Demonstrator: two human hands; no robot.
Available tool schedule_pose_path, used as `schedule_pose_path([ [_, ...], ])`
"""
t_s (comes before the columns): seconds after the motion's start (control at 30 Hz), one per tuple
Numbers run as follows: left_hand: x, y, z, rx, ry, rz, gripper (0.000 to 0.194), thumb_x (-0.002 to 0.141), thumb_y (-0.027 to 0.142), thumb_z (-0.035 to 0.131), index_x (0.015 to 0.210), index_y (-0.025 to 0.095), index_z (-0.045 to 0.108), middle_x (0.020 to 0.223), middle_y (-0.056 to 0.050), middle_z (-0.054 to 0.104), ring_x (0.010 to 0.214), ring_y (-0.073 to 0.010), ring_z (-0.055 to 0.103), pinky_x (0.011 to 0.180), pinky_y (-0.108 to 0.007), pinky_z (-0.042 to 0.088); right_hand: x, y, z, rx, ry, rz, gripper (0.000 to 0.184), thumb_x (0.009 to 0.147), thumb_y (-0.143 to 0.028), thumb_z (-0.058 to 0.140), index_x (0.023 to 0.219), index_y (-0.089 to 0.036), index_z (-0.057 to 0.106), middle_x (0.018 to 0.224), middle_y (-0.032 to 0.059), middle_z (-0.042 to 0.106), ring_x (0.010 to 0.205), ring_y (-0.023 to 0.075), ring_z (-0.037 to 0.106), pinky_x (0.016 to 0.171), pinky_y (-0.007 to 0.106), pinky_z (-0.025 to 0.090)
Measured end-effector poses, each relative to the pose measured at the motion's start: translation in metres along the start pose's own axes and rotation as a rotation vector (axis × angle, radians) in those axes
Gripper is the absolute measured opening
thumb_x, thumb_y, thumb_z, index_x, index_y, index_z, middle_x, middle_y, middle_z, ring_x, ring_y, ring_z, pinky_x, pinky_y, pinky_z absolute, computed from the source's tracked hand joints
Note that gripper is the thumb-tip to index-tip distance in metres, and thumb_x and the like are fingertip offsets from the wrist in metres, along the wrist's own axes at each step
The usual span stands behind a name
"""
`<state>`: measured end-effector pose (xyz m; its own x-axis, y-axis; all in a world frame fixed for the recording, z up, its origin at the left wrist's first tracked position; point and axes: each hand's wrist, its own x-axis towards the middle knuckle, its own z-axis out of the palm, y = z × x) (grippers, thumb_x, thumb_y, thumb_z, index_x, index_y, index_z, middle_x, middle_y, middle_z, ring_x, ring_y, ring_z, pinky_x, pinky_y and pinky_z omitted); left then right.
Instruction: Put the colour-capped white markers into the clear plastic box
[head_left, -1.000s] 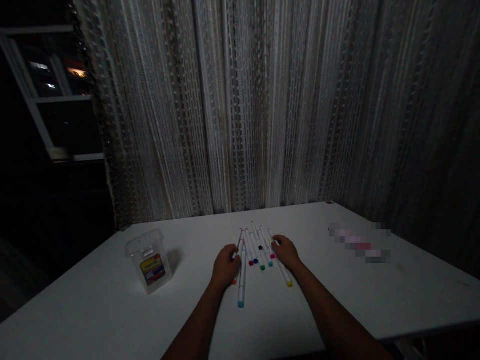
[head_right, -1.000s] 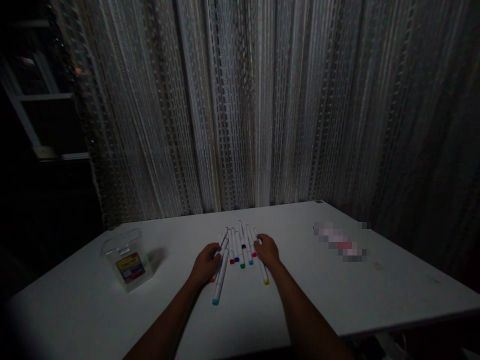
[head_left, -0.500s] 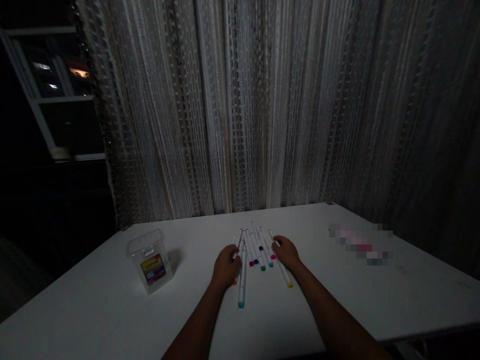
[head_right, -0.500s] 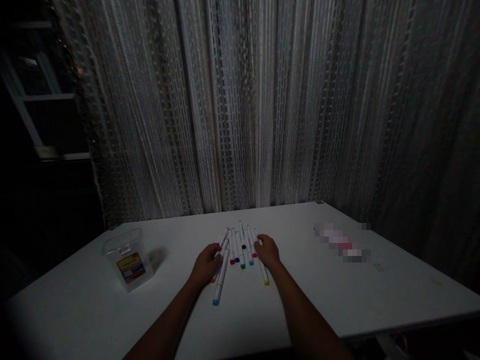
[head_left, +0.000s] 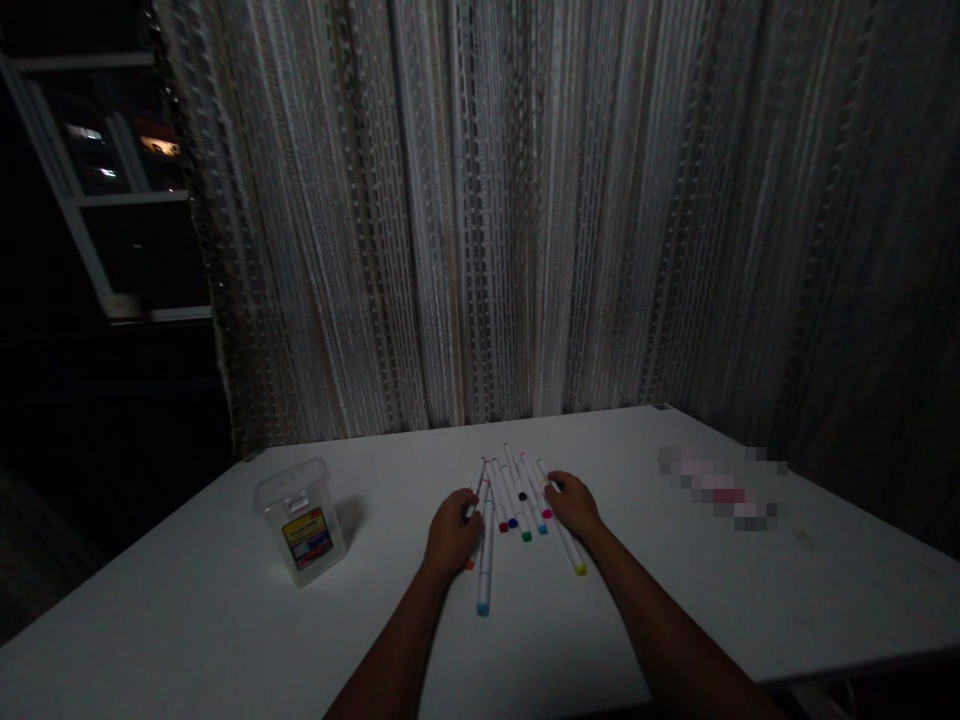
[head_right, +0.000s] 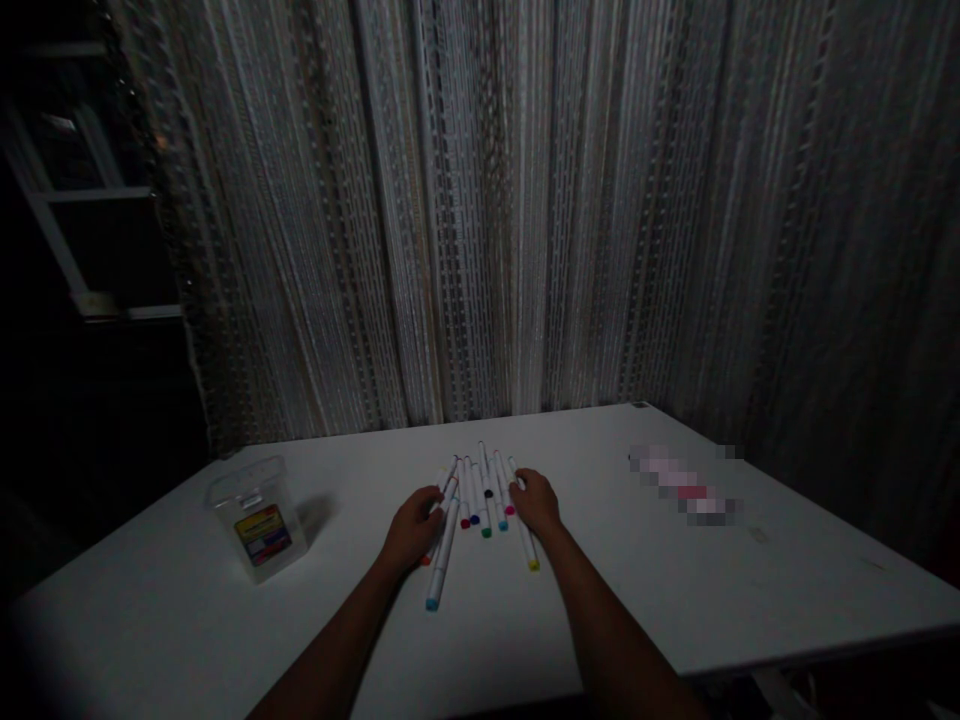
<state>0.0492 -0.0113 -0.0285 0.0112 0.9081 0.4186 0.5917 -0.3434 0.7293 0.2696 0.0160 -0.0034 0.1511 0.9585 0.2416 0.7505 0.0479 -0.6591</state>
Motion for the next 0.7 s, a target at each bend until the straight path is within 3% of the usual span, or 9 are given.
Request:
schedule_pose_path([
  [0.7, -0.0007, 0.0028, -0.0019, -0.01, 0.018, 0.058, 0.021, 0.07, 0.008, 0.05, 0.086, 0.018, 0.058, 0.096, -0.004, 0.059, 0.09, -0.0159, 0.057, 0.084, -0.03, 0.044, 0.0019, 0.0039, 0.0023, 0.028, 0.033, -0.043, 0.029, 0.073, -0.017, 0.047, 0.095, -0.014, 0.065, 0.098, 0.0077, 0.066, 0.091, 0.0172, 0.059, 0.078, 0.024, 0.042],
])
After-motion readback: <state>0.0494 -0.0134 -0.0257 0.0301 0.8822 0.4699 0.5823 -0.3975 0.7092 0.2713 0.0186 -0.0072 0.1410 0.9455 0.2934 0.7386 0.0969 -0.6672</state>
